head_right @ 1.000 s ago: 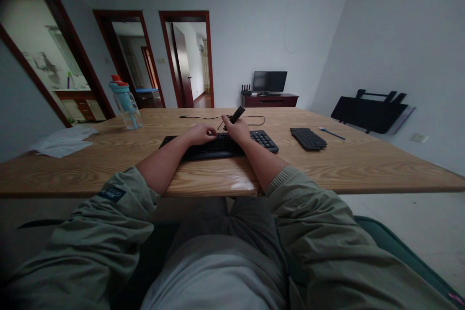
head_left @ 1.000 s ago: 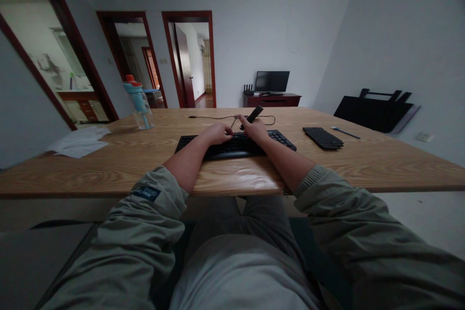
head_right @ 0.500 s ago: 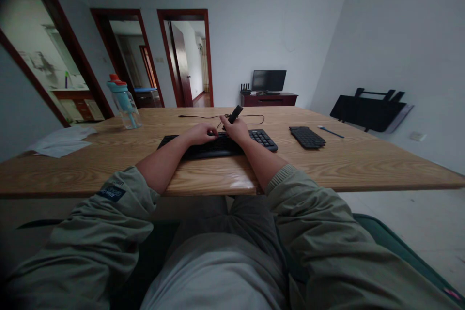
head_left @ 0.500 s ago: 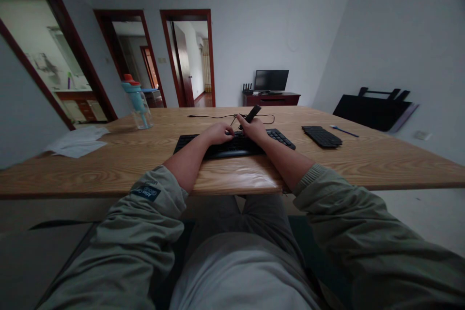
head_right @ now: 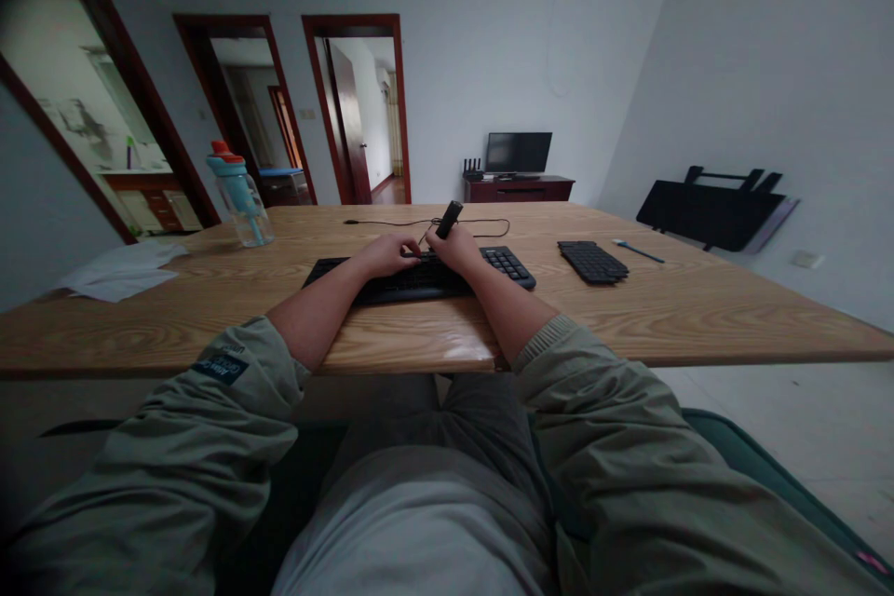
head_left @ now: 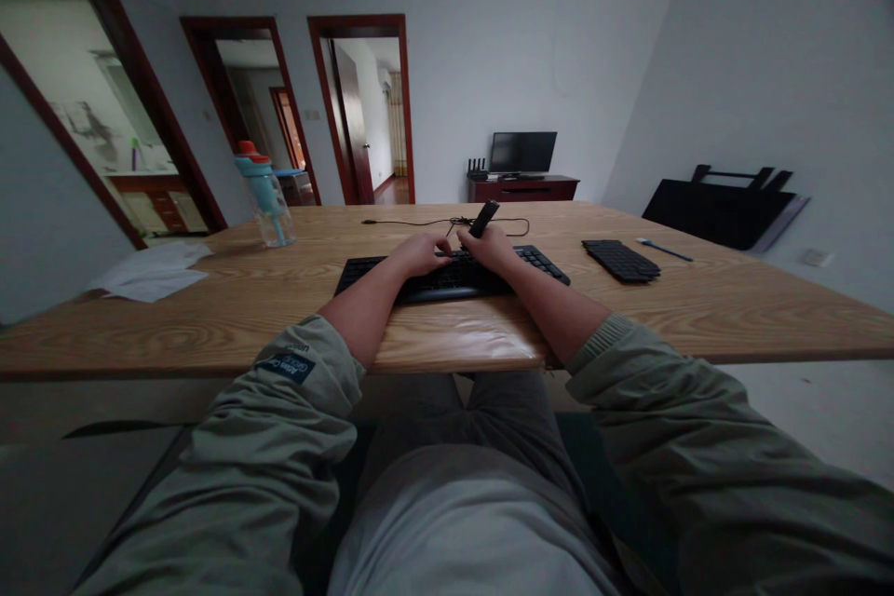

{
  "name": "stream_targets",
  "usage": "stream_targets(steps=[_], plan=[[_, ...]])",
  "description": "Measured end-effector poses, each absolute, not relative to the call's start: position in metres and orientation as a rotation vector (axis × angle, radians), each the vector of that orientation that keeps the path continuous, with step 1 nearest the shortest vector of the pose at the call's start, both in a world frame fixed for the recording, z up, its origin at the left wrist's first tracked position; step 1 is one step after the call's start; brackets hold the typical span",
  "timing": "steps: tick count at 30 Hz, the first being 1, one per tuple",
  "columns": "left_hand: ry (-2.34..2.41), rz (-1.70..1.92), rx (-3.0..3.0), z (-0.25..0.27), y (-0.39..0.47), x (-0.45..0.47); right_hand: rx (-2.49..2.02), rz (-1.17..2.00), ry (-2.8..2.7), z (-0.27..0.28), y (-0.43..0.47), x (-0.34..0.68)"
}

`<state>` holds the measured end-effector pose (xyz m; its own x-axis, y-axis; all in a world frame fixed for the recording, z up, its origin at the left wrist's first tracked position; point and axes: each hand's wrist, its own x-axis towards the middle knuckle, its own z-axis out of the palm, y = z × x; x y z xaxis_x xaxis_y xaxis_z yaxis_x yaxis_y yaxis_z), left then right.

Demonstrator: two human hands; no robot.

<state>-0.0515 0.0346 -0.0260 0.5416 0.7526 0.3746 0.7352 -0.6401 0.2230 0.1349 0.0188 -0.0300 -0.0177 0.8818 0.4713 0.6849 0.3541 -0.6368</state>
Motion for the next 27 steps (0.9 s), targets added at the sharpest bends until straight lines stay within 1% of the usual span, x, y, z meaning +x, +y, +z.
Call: stream_targets(steps=[3,8,19,27], plan=[[1.365,0.673,2.705,-0.025,0.033,-0.052,-1.339,0.225,-1.831,-0.029,0.017,0.133],[1.355,0.618,2.737,-0.026,0.035,-0.051,-1.229,0.233,-1.931,-0.027,0.017,0.134],[1.472,0.563,2.708,-0.023,0.033,-0.046,-1.356,0.342,-1.793,-0.027,0.033,0.123],[1.471,0.573,2.690,-0.021,0.027,-0.045,-1.369,0.375,-1.816,-0.030,0.037,0.124]])
